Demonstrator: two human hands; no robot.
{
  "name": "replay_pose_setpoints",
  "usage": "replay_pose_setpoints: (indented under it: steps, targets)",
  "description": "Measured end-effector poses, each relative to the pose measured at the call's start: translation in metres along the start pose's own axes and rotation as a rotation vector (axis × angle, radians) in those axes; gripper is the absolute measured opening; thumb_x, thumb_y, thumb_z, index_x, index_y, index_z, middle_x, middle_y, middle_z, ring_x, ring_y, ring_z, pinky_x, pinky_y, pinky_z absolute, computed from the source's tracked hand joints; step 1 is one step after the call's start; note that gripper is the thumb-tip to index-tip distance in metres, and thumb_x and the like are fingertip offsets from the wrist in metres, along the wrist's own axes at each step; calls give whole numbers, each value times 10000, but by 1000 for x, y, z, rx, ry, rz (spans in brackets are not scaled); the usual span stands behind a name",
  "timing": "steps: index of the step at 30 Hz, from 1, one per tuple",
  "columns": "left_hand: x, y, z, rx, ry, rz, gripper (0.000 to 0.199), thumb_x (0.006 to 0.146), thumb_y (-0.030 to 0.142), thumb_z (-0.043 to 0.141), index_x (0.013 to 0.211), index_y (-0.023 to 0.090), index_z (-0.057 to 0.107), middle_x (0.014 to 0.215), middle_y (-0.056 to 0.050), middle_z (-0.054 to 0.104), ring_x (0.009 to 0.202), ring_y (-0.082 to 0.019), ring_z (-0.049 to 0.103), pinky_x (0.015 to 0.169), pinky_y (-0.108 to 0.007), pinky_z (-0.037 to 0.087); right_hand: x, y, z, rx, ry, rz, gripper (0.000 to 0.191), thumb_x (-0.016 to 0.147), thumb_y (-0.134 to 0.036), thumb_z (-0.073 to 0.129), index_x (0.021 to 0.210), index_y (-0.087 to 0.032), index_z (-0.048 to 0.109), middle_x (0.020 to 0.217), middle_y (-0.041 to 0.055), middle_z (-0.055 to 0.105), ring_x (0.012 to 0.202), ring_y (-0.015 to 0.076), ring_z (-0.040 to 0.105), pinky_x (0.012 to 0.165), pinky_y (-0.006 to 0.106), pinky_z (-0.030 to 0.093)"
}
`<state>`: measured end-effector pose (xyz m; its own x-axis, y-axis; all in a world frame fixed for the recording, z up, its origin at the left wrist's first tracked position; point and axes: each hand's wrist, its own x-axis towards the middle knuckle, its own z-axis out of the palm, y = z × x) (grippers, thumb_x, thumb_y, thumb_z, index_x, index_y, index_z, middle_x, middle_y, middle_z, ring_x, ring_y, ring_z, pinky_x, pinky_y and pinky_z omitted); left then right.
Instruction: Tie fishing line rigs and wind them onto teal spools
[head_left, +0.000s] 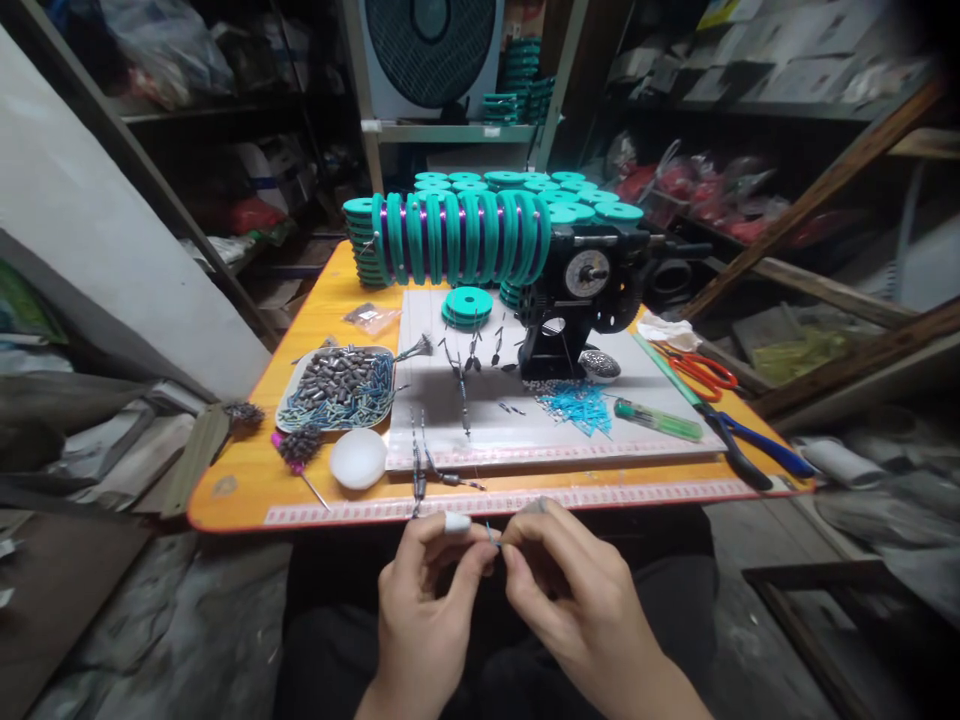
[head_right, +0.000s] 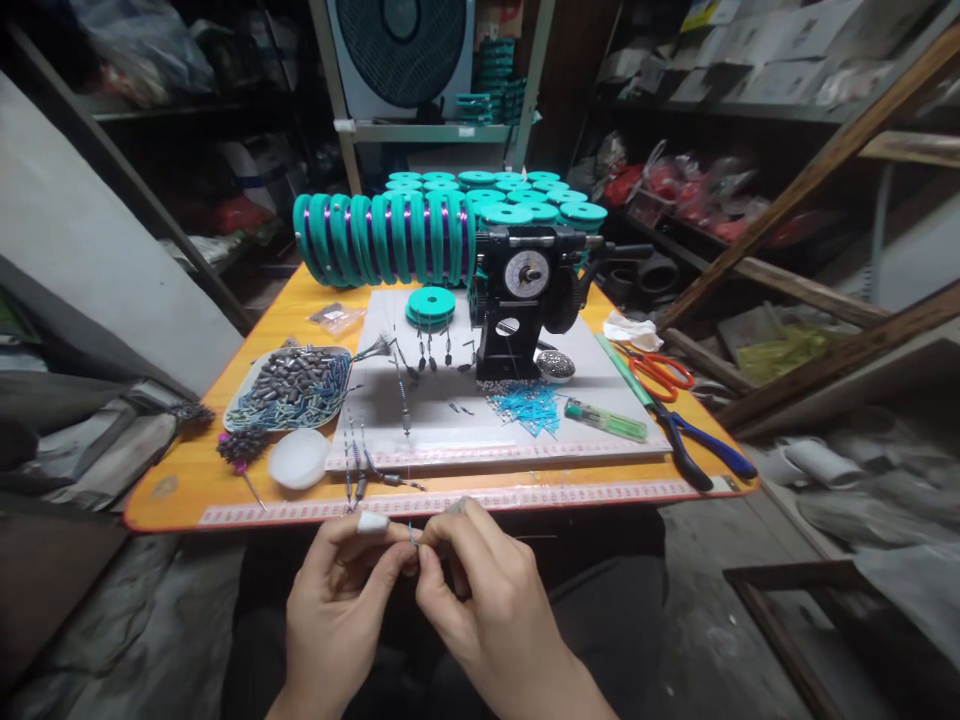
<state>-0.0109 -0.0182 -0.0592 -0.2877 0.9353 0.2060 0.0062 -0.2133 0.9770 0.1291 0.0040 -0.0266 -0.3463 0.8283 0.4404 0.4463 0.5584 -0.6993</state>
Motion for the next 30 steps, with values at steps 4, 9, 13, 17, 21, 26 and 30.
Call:
replay_pose_setpoints:
  steps: [4,9,13,17,21,26,30]
  targets:
    - [-4,-6,-6,233,-70,180,291,816,75,634,1021,258,540,889,11,721,812,-133,709,761,-229,585,2,4,-1,11,-45,15,103,900,-99,476,852,-184,510,764,2,496,620,108,480,567,230,377]
    - [-1,-7,-9,311,-71,312,328,818,41,611,1069,233,524,913,-15,681,827,-142,683,767,-251,568,11,4,-1,6,-104,-2,91,908,-109,468,861,-177,506,788,17,502,669,124,493,593,239,384]
    - [2,-5,-8,327,-40,366,321,809,23,599,1043,226,513,879,-10,635,799,-140,646,734,-251,543,18,4,2,-8,-118,-23,90,912,-113,465,859,-172,508,775,18,495,649,128,472,580,246,375]
    - [3,-7,-8,315,-22,351,336,802,15,583,1043,234,500,878,-9,604,799,-149,623,722,-260,521,23,5,7,0,-136,-37,79,920,-131,466,874,-170,516,797,25,501,664,135,478,593,254,385]
    - [2,-9,-10,276,-6,322,359,803,1,564,1054,247,490,905,-7,588,828,-145,614,763,-254,508,26,4,8,50,-165,-20,76,932,-145,473,917,-181,539,821,21,527,687,133,510,612,248,409]
    - [1,-8,-13,229,6,284,399,795,-5,567,1077,269,498,960,-10,604,902,-153,615,832,-257,497,27,3,2,115,-230,-8,320,952,-122,441,1234,-265,495,1011,32,575,913,142,569,785,242,468]
    - [-1,-7,-15,210,32,251,408,790,2,584,1079,281,517,967,-7,624,911,-154,625,840,-252,496,32,4,-1,132,-350,-33,336,958,-119,426,1254,-265,488,1032,42,578,946,150,568,806,253,475]
